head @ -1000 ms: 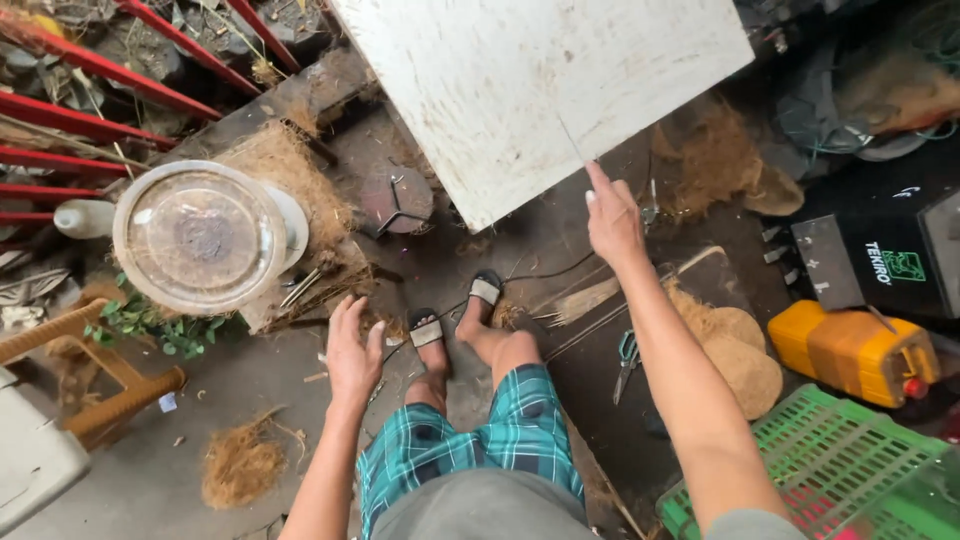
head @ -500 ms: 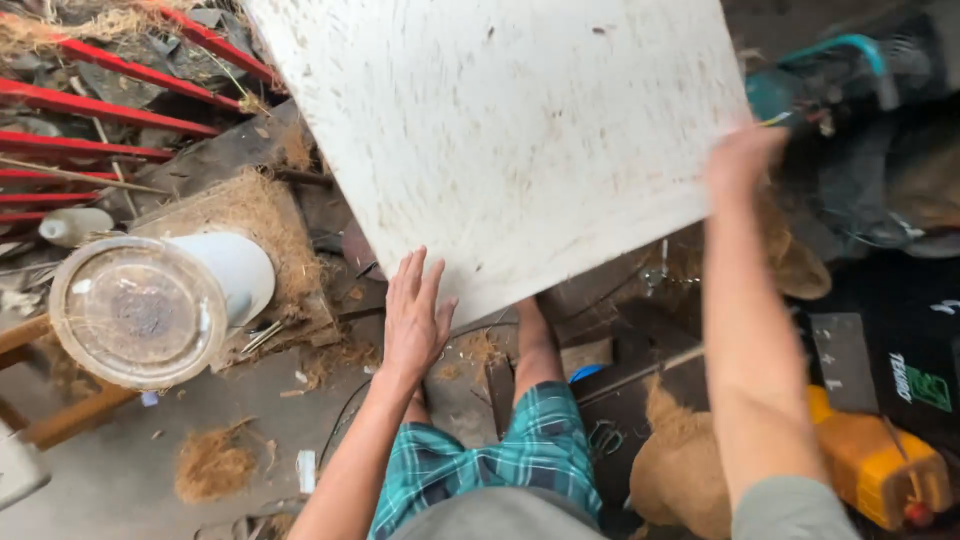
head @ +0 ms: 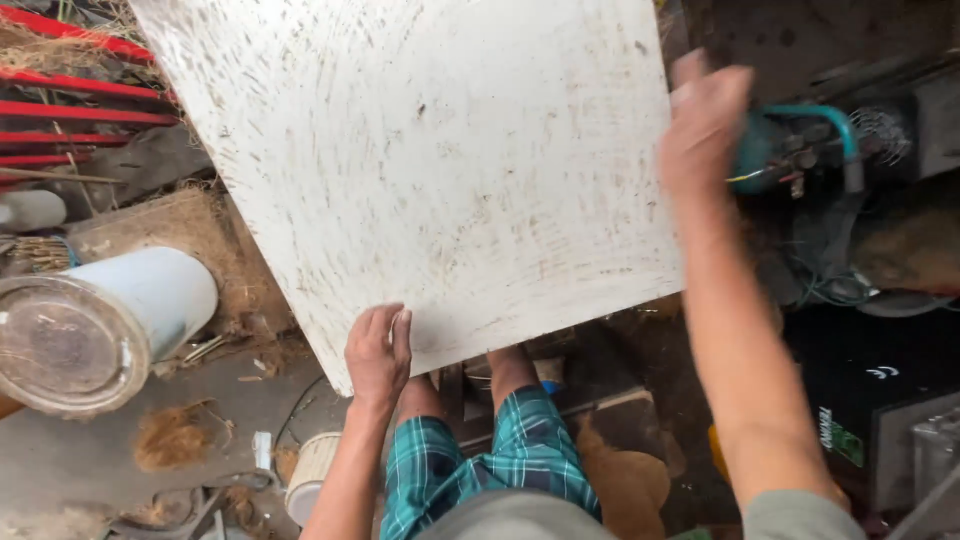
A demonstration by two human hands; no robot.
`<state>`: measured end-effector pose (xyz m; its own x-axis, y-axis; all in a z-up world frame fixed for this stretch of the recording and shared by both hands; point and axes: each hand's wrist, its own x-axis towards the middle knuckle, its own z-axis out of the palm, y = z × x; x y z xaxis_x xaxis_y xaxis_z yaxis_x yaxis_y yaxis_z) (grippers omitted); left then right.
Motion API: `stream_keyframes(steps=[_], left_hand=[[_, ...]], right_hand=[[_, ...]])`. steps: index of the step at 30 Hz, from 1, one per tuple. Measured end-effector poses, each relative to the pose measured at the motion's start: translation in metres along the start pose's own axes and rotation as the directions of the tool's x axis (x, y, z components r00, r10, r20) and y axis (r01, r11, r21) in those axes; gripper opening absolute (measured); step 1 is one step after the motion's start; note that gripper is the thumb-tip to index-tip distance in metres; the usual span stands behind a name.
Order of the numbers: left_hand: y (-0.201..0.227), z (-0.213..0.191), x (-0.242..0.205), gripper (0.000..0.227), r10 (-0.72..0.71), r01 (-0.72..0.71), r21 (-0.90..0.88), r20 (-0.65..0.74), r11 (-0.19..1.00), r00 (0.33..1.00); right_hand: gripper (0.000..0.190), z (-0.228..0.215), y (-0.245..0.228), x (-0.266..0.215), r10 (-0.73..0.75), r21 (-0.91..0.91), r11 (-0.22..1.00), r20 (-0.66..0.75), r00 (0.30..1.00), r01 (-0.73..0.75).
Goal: The person scrapes a large white board with a knife, moving the blade across the surface to remove debris. The person holds the board steady with one hand while scraping with the other, occasionally repositioning the board to access different areas.
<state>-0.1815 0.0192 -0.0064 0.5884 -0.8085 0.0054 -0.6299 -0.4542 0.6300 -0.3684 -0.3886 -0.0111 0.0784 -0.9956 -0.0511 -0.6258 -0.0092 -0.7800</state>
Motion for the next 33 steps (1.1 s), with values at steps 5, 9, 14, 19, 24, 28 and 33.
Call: stream_keyframes(steps=[5, 9, 14, 19, 24, 28, 33], left_hand=[[0.005, 0.026, 0.026, 0.044, 0.162, -0.165, 0.049, 0.054, 0.985, 0.985], [0.013, 0.027, 0.027, 0.060, 0.140, -0.170, 0.109, 0.236, 0.979, 0.962], [0.003, 0.057, 0.040, 0.068, 0.090, -0.160, 0.178, 0.349, 0.971, 0.933], [0.015, 0.081, 0.049, 0.064, 0.211, -0.252, 0.153, 0.240, 0.956, 0.947], [0.075, 0.099, 0.044, 0.037, 0.473, -0.462, -0.132, 0.072, 0.877, 0.878], [0.143, 0.141, 0.023, 0.070, 0.554, -0.529, -0.172, 0.162, 0.831, 0.817], [0.213, 0.196, 0.003, 0.074, 0.342, -0.338, -0.081, 0.399, 0.937, 0.851]], right_hand=[[0.035, 0.029, -0.007, -0.026, 0.250, -0.790, 0.445, 0.561, 0.789, 0.421], [0.032, -0.081, 0.198, 0.145, -0.513, -0.659, 0.655, -0.028, 0.858, 0.370], [0.029, -0.122, 0.086, 0.031, -0.122, -0.246, 0.957, 0.136, 0.983, 0.153], [0.030, -0.129, 0.097, -0.087, -0.169, -0.383, 0.898, 0.156, 0.973, 0.217], [0.051, -0.136, 0.080, -0.146, 0.036, -0.486, 0.847, 0.459, 0.888, 0.217], [0.042, -0.137, 0.080, -0.139, -0.073, -0.307, 0.889, 0.638, 0.766, 0.340], [0.039, -0.166, 0.113, -0.089, -0.355, -0.285, 0.555, 0.768, 0.533, 0.781]])
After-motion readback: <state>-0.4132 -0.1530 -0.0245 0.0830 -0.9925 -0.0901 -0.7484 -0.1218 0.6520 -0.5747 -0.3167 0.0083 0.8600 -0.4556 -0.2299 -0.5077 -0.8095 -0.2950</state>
